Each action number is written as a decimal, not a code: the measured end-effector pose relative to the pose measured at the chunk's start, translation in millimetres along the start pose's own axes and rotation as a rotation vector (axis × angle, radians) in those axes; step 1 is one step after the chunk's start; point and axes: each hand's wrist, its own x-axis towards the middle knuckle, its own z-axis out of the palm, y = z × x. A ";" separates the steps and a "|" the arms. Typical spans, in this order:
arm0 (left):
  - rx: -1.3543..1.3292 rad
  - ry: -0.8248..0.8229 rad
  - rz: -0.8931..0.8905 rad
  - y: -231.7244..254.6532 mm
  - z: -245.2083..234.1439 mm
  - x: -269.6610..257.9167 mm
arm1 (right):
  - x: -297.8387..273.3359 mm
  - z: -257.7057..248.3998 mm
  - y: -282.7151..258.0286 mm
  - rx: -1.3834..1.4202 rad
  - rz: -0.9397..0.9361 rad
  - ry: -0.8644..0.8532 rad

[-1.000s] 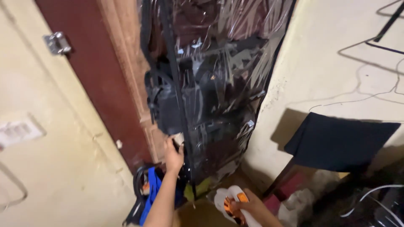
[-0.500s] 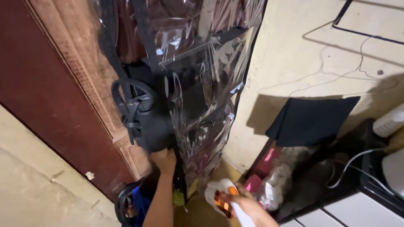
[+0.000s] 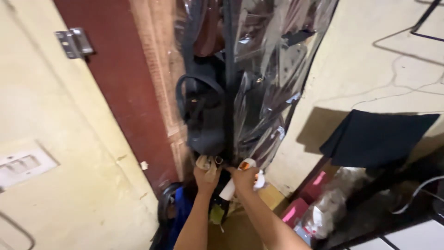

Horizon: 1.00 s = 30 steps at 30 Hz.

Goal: Using a handheld vacuum cleaner to clean dust or debris from inside a bag storage organizer.

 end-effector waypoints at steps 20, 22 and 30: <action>0.249 -0.254 -0.436 -27.8 -154.0 -91.9 | 52.9 -7.0 35.7 0.239 0.019 -0.107; -0.240 -0.190 -1.235 -21.4 -192.8 -112.1 | 62.4 -2.9 43.4 0.327 0.093 -0.091; -0.137 0.026 -1.076 45.8 -206.3 -126.0 | 36.5 -30.8 38.6 0.366 0.107 -0.161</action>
